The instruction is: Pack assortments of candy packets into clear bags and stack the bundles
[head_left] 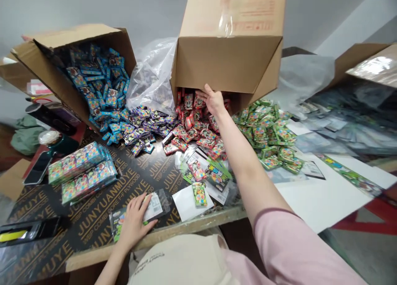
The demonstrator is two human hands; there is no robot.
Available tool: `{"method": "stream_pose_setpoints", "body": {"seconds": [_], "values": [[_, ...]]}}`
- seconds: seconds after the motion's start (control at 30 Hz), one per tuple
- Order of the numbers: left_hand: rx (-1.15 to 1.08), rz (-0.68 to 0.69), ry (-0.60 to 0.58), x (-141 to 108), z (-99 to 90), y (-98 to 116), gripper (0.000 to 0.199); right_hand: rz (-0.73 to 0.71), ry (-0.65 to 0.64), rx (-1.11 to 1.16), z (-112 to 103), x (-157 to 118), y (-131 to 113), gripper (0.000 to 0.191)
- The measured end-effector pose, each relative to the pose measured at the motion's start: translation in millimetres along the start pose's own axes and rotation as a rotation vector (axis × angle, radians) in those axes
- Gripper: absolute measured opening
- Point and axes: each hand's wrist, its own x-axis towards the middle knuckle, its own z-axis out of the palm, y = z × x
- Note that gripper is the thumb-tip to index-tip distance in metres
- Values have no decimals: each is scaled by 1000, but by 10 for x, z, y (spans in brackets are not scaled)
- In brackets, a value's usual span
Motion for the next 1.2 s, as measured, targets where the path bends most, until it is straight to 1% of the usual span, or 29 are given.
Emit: {"method": "stream_pose_setpoints", "body": {"seconds": [0.07,0.13,0.2,0.3,0.37,0.4,0.47,0.53,0.57,0.6,0.63,0.67,0.7,0.73,0.77,0.83,0.87,0.93,0.97,1.0,1.03,1.07,1.1,1.17,1.2], "values": [[-9,-3,-5,9,-21,12,72,-67,-130,-236,34,-301,89,62],[-17,-6,-8,19,-42,24,73,-173,-264,-508,86,-726,192,67],[-22,-8,-8,26,-60,34,73,-255,-375,-733,147,-1179,287,56],[-24,-16,-20,34,-89,48,72,-263,-490,-962,232,-1726,390,41],[-26,-22,-33,37,-107,56,72,-242,-562,-1086,277,-1953,436,39],[-27,-23,-37,38,-114,58,72,-227,-578,-1149,295,-2026,455,40],[-27,-19,-38,39,-123,59,72,-192,-575,-1256,323,-2109,476,40],[-26,-12,-35,36,-122,57,71,-168,-572,-1297,329,-2111,437,40],[-25,-12,-32,33,-118,55,71,-180,-557,-1296,315,-2077,377,42],[-24,-11,-31,30,-113,52,71,-207,-509,-1293,285,-2017,282,45],[-22,-12,-30,27,-107,50,71,-239,-423,-1291,235,-1928,149,52],[-19,-12,-29,24,-100,46,71,-276,-309,-1278,165,-1809,-18,60],[-16,-14,-27,20,-93,42,71,-302,-173,-1253,77,-1663,-210,68],[-13,-14,-24,17,-86,38,71,-311,-73,-1197,-23,-1495,-416,72],[-11,-13,-21,15,-79,34,71,-323,-26,-1101,-128,-1310,-618,72],[-11,-8,-11,9,-65,26,72,-363,57,-848,-315,-921,-948,63],[-13,-3,-4,7,-58,23,72,-380,128,-752,-387,-730,-1054,52],[-13,3,8,3,-44,17,72,-359,240,-599,-490,-375,-1143,17],[-11,2,15,2,-38,15,71,-330,293,-536,-536,-213,-1142,18],[-7,0,19,2,-32,14,71,-292,332,-495,-592,-63,-1128,28],[-3,-3,21,3,-27,13,71,-250,353,-488,-667,75,-1116,35],[3,-6,22,5,-25,14,71,-213,357,-525,-767,199,-1116,37],[9,-7,23,7,-24,16,71,-176,334,-610,-891,307,-1132,36],[20,-1,18,13,-29,21,70,-118,231,-866,-1184,454,-1210,32],[22,2,14,16,-34,23,70,-83,171,-987,-1326,481,-1256,29]]}}
